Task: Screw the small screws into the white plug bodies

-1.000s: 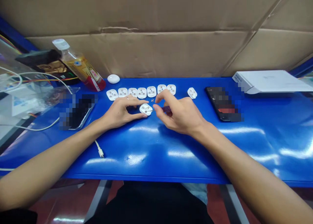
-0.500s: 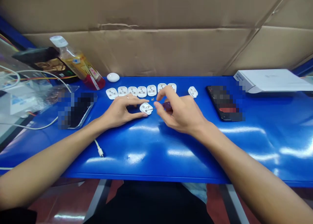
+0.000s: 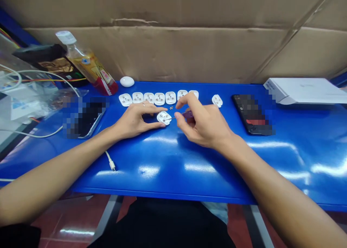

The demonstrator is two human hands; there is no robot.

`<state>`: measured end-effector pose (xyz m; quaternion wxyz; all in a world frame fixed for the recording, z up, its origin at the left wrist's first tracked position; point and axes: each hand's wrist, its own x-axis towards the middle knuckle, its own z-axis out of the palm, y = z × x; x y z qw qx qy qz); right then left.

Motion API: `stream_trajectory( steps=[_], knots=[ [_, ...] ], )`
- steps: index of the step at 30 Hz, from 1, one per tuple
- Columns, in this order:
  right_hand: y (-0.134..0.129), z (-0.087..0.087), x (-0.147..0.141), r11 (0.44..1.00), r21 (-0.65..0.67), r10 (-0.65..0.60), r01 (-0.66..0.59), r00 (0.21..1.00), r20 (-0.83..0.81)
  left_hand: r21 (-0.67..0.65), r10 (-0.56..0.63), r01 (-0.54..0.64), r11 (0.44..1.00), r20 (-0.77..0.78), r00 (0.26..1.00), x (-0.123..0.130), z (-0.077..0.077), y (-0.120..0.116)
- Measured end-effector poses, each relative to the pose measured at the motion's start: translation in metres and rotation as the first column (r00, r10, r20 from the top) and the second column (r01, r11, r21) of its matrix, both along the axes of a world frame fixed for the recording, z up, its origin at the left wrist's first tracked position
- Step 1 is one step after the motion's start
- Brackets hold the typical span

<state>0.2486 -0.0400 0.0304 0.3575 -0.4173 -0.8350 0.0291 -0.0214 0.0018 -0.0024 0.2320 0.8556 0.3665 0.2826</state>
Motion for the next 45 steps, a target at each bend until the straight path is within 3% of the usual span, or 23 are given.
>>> stream_trajectory(
  steps=[2,6,9,14,17,22,25,27,32,37,41,45],
  knots=[
    [0.001,0.001,0.000,1.000,-0.004,-0.020,0.020,1.000,0.005,0.002,0.002,-0.002,1.000,0.000,1.000,0.000,0.000,0.000],
    [0.003,0.001,-0.001,0.994,0.036,0.103,-0.102,0.994,-0.025,0.001,-0.005,0.005,1.000,-0.005,1.000,0.000,-0.001,0.001],
    [0.003,-0.001,-0.002,0.996,0.076,0.058,-0.056,0.998,-0.025,0.007,-0.015,0.014,1.000,0.010,1.000,-0.001,-0.001,0.001],
    [0.002,-0.003,-0.002,0.998,0.027,0.064,-0.063,0.997,-0.036,0.019,-0.013,0.013,1.000,-0.001,1.000,-0.001,-0.002,0.001],
    [0.001,-0.002,-0.002,1.000,0.027,-0.010,0.010,1.000,-0.002,0.032,-0.016,0.016,0.999,0.003,1.000,-0.001,-0.003,0.002],
    [0.001,0.001,-0.003,0.998,0.026,0.063,-0.063,0.998,-0.001,0.028,-0.014,0.014,1.000,0.000,1.000,-0.001,-0.004,0.001],
    [0.002,0.000,-0.002,0.999,0.054,0.002,-0.003,1.000,0.021,0.025,-0.013,0.013,1.000,0.004,1.000,-0.002,-0.004,0.001],
    [0.001,0.001,-0.002,1.000,0.028,-0.015,0.014,0.999,0.029,0.026,-0.008,0.007,1.000,0.003,1.000,-0.002,-0.004,0.001],
    [0.000,0.005,-0.002,0.995,-0.058,0.087,-0.082,0.991,0.098,0.036,0.006,-0.007,0.999,0.005,1.000,-0.002,-0.006,0.003],
    [-0.001,0.007,-0.005,0.998,-0.046,-0.033,0.042,0.984,0.174,0.028,0.024,-0.025,0.999,0.032,0.999,-0.002,-0.009,0.006],
    [-0.001,0.015,-0.004,0.991,-0.114,0.088,-0.065,0.973,0.215,-0.002,0.014,-0.014,1.000,0.042,0.999,-0.002,-0.007,0.006],
    [-0.001,0.024,-0.005,0.979,-0.197,0.107,-0.061,0.967,0.230,0.005,-0.001,0.001,1.000,0.047,0.999,-0.001,-0.007,0.006]
  ],
)
